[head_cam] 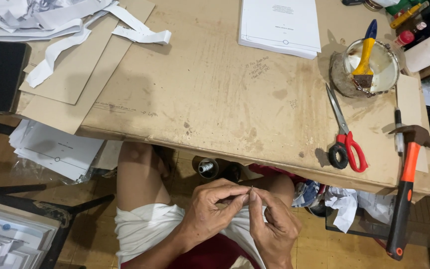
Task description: The person sits cross-legged and sews a stack of papers together using a needle and thread. They pull the thread through the pages, tie a knot, and use scissors to cut the excess thread. The person then places the finished document on a nearby chair and picks up another stack to repeat the process.
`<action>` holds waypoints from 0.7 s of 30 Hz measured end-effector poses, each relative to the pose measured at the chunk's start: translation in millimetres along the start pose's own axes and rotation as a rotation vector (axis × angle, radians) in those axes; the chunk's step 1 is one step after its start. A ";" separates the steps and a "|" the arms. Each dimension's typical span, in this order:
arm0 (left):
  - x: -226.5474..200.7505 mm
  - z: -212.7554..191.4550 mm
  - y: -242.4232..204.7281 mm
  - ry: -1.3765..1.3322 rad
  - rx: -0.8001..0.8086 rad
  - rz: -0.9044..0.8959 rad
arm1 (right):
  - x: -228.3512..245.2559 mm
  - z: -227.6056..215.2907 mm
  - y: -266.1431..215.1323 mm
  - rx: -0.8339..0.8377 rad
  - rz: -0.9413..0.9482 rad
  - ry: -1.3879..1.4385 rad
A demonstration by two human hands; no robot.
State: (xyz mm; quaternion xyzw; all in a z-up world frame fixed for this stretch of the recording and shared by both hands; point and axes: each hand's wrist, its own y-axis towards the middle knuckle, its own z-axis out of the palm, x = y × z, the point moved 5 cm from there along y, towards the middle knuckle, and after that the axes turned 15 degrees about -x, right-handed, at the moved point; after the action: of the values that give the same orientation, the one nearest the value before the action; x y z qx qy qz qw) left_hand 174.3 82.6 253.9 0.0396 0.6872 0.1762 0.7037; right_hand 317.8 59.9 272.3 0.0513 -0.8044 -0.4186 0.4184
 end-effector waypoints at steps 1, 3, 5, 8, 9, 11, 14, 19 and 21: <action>0.9 0.4 -0.4 0.000 -0.001 0.000 | -0.1 -0.2 0.1 0.001 0.000 0.000; 2.9 0.4 -1.2 -0.004 -0.009 -0.007 | 0.2 -0.2 0.1 0.004 -0.010 -0.001; 4.2 0.2 -1.4 0.003 -0.009 0.007 | -1.3 0.0 -1.1 -0.001 -0.031 -0.003; 2.9 0.5 -0.4 0.019 -0.010 0.041 | 0.5 1.3 -0.1 -0.013 -0.037 0.012; 1.6 0.4 0.3 0.030 -0.013 0.063 | 1.4 2.0 0.7 -0.018 -0.023 0.030; 2.2 0.7 0.2 0.023 -0.010 0.059 | 1.5 2.8 0.7 -0.023 -0.018 0.037; 2.4 1.0 0.0 0.020 -0.008 0.069 | -2.4 2.4 -2.3 -0.016 0.006 0.058; 0.5 1.4 -0.4 0.061 0.009 0.125 | -14.8 2.4 -10.1 0.015 0.131 0.127; -5.4 1.9 -2.2 0.152 -0.042 0.349 | -20.3 4.5 -12.8 0.035 0.278 0.187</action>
State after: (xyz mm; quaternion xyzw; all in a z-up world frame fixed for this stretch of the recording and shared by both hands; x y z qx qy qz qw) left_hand 176.6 79.2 258.5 0.1302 0.7172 0.3121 0.6093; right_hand 324.3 63.3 249.0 -0.0145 -0.7686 -0.3360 0.5442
